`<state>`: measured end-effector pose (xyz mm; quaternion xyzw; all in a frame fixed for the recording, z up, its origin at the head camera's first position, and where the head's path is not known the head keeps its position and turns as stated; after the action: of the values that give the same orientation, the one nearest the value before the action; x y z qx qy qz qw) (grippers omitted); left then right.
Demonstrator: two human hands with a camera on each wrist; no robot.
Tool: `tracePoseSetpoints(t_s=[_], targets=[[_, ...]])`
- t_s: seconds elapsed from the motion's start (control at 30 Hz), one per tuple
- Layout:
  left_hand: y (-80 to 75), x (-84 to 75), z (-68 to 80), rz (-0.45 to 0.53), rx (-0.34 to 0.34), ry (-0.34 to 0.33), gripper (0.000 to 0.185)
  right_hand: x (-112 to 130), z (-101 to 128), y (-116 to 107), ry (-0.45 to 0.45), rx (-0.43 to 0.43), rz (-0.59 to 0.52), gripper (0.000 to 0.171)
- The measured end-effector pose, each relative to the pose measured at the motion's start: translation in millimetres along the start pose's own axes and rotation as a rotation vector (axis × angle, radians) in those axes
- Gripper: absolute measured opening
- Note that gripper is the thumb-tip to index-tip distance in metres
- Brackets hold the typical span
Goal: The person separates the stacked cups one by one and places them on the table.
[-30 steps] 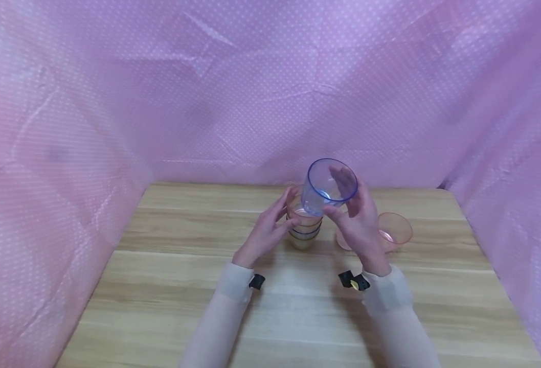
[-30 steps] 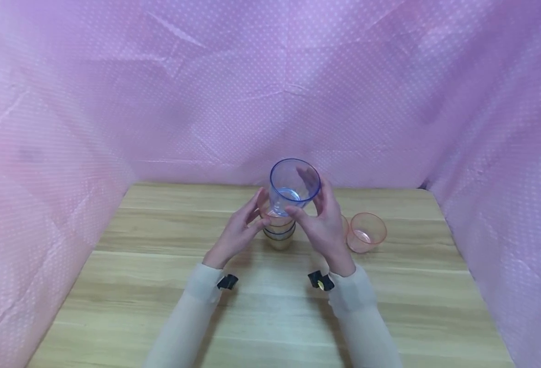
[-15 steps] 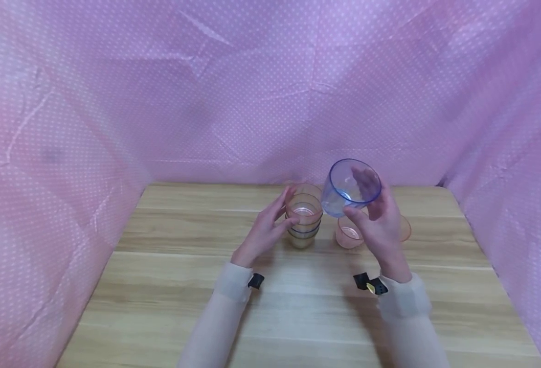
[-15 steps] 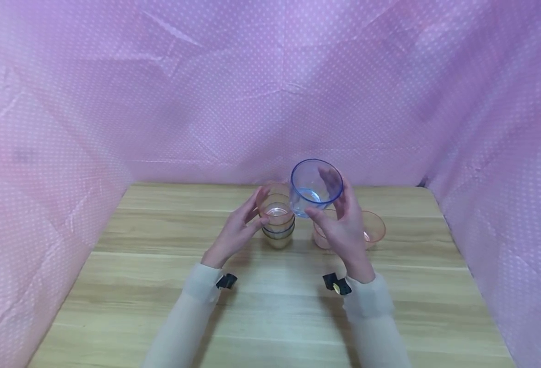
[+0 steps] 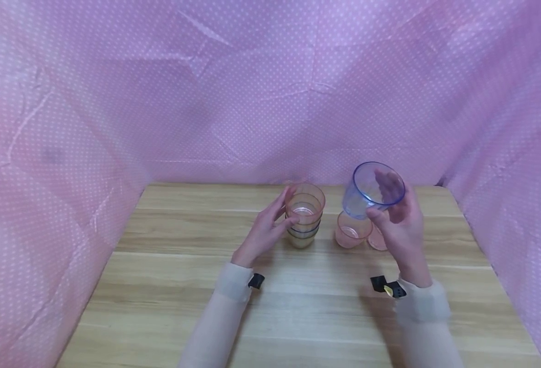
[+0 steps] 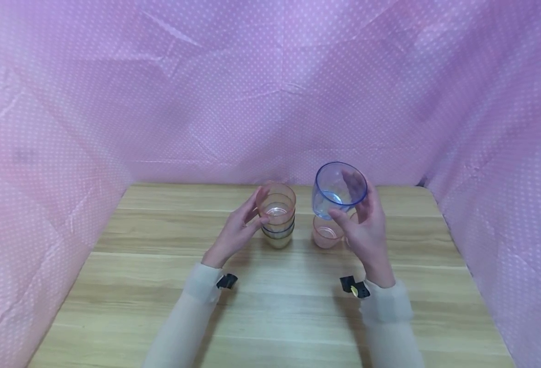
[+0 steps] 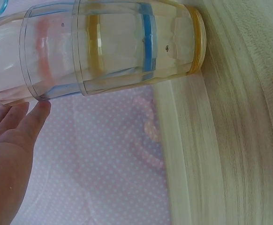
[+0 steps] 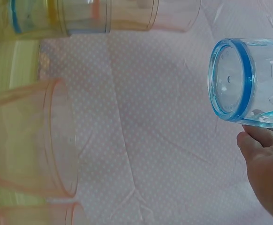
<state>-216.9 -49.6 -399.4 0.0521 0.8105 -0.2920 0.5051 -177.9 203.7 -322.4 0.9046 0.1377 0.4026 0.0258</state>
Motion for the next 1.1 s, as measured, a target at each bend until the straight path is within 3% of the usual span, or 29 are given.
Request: tracePoseSetpoints(t_s=[0.33,0.63,1.1], targets=[[0.2,-4.2,-0.2,0.005,0.002,0.034,0.077,6.3,7.3,-21.1,-0.001,-0.060,-0.005,0.069],[0.5,-2.6,1.2,0.002,0.011,-0.006,0.077,9.0,16.3,-39.7,0.019,-0.125,-0.015,0.066],[0.6,-4.2,0.9,-0.015,0.008,-0.007,0.077,9.6,29.0,-75.4,0.051,-0.165,0.007,0.068]])
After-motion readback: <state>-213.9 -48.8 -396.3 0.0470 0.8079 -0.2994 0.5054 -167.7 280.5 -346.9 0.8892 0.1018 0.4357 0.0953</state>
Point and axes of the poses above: each hand's wrist, its own z-axis away from the middle knuckle, its own y-axis out of the palm, x = y × z, the point moved 9 cm from there along -z, towards the middle knuckle, and after that the axes turned 8 degrees about x, right-handed, at the moved point
